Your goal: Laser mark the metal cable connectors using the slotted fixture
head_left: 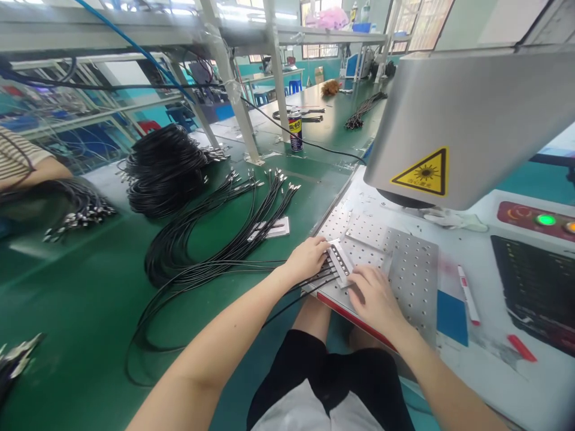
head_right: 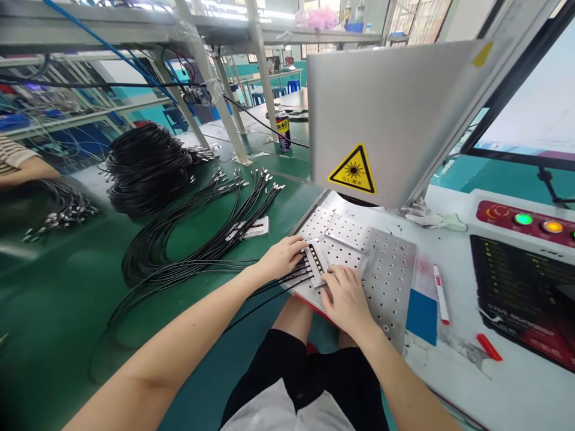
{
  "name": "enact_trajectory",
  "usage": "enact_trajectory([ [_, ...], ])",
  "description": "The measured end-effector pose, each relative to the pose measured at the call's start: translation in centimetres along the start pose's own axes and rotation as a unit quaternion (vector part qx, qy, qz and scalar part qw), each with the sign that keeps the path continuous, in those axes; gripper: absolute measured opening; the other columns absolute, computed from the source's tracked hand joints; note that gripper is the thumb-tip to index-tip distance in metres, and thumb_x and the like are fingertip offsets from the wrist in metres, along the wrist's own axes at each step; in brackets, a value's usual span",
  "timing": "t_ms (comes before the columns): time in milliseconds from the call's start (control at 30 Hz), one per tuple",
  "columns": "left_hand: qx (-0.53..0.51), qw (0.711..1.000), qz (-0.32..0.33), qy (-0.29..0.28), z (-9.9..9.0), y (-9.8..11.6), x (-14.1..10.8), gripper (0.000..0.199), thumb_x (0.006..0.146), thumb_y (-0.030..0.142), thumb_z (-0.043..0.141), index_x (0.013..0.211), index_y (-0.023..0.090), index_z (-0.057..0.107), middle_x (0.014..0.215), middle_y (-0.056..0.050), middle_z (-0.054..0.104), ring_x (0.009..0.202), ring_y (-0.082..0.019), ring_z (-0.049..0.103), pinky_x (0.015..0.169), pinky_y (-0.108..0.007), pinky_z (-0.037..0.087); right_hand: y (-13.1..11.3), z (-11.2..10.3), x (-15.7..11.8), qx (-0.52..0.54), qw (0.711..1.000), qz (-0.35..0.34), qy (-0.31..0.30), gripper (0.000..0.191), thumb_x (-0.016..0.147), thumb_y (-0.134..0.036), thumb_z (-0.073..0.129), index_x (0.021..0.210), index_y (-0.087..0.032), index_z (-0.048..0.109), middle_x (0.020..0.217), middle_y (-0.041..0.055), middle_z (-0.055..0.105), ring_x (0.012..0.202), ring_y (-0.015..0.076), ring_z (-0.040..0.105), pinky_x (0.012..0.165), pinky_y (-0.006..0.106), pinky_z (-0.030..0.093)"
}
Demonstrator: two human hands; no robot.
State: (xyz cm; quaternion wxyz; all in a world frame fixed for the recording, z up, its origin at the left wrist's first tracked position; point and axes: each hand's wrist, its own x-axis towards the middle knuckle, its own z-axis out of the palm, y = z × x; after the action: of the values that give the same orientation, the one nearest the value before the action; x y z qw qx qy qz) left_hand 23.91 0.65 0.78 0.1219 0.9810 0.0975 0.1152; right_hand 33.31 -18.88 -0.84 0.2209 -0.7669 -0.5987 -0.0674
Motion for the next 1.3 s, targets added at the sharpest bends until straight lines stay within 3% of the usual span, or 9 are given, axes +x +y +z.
enact_trajectory([
  [167,-0.013,0.998,-0.036,-0.055,0.3,-0.1,1.1,0.028,0.08,0.009,0.04,0.097,0.018,0.061,0.098,-0.006,0.06,0.098,-0.019,0.053,0.083,-0.03,0.046,-2.6,0.5,0.5,-0.144,0.984,0.1,-0.01,0.03,0.081,-0.045,0.052,0.086,-0.016,0.059,0.094,0.0127,0.054,0.099,0.0293,0.045,0.089,0.048,0.032],
  [267,-0.029,0.995,-0.045,-0.078,0.1,-0.3,1.6,0.028,0.083,0.012,0.039,0.097,0.018,0.062,0.095,-0.006,0.06,0.095,-0.019,0.055,0.082,-0.029,0.046,-2.6,0.7,1.3,-0.177,0.977,0.115,-0.013,0.027,0.081,-0.044,0.052,0.08,-0.017,0.059,0.084,0.0102,0.054,0.092,0.0276,0.046,0.091,0.05,0.029],
  [467,0.018,0.995,-0.008,-0.099,0.6,0.5,3.7,0.028,0.08,0.006,0.04,0.096,0.017,0.061,0.092,-0.006,0.06,0.086,-0.018,0.058,0.077,-0.028,0.046,2.7,-1.2,2.2,-0.198,0.975,0.096,-0.022,0.021,0.084,-0.03,0.045,0.078,-0.02,0.062,0.106,0.0098,0.057,0.106,0.0292,0.041,0.092,0.05,0.025],
  [567,0.065,0.992,0.037,-0.1,1.1,1.0,4.6,0.021,0.08,0.008,0.043,0.091,0.015,0.059,0.084,-0.007,0.059,0.083,-0.02,0.057,0.074,-0.03,0.046,5.1,-2.4,2.4,-0.211,0.974,0.079,-0.033,0.021,0.084,-0.03,0.045,0.081,-0.022,0.064,0.106,0.0089,0.057,0.107,0.0293,0.041,0.091,0.048,0.024],
  [800,0.088,0.992,0.043,-0.08,2.7,1.5,4.4,0.016,0.087,0.017,0.043,0.086,0.016,0.058,0.08,-0.006,0.058,0.081,-0.019,0.056,0.073,-0.03,0.044,6.9,-3.6,2.6,-0.167,0.981,0.05,-0.08,0.019,0.08,-0.032,0.052,0.067,-0.02,0.059,0.076,0.0045,0.058,0.083,0.0214,0.047,0.084,0.039,0.026],
  [1000,0.089,0.993,0.043,-0.063,3.7,2.5,4.3,0.017,0.088,0.017,0.041,0.084,0.017,0.057,0.079,-0.005,0.057,0.079,-0.019,0.055,0.072,-0.03,0.044,8.3,-3.8,1.8,-0.054,0.983,0.126,-0.119,0.014,0.078,-0.032,0.055,0.069,-0.022,0.056,0.063,-0.0018,0.06,0.069,0.0173,0.05,0.071,0.032,0.028],
  [1167,0.079,0.994,0.044,-0.058,3.8,2.3,4.2,0.019,0.089,0.018,0.039,0.086,0.016,0.058,0.081,-0.006,0.058,0.083,-0.019,0.055,0.075,-0.03,0.044,8.0,-2.9,1.4,-0.027,0.986,0.129,-0.1,0.013,0.079,-0.032,0.053,0.072,-0.022,0.056,0.065,-0.0023,0.062,0.068,0.0169,0.053,0.073,0.034,0.031],
  [1300,0.065,0.995,0.065,-0.048,3.7,2.1,4.1,0.018,0.089,0.018,0.041,0.088,0.016,0.059,0.082,-0.006,0.059,0.083,-0.019,0.055,0.076,-0.03,0.044,8.5,-4.1,0.2,0.008,0.989,0.118,-0.085,0.02,0.084,-0.036,0.047,0.094,-0.025,0.061,0.08,0.0005,0.067,0.078,0.019,0.057,0.078,0.035,0.036],
])
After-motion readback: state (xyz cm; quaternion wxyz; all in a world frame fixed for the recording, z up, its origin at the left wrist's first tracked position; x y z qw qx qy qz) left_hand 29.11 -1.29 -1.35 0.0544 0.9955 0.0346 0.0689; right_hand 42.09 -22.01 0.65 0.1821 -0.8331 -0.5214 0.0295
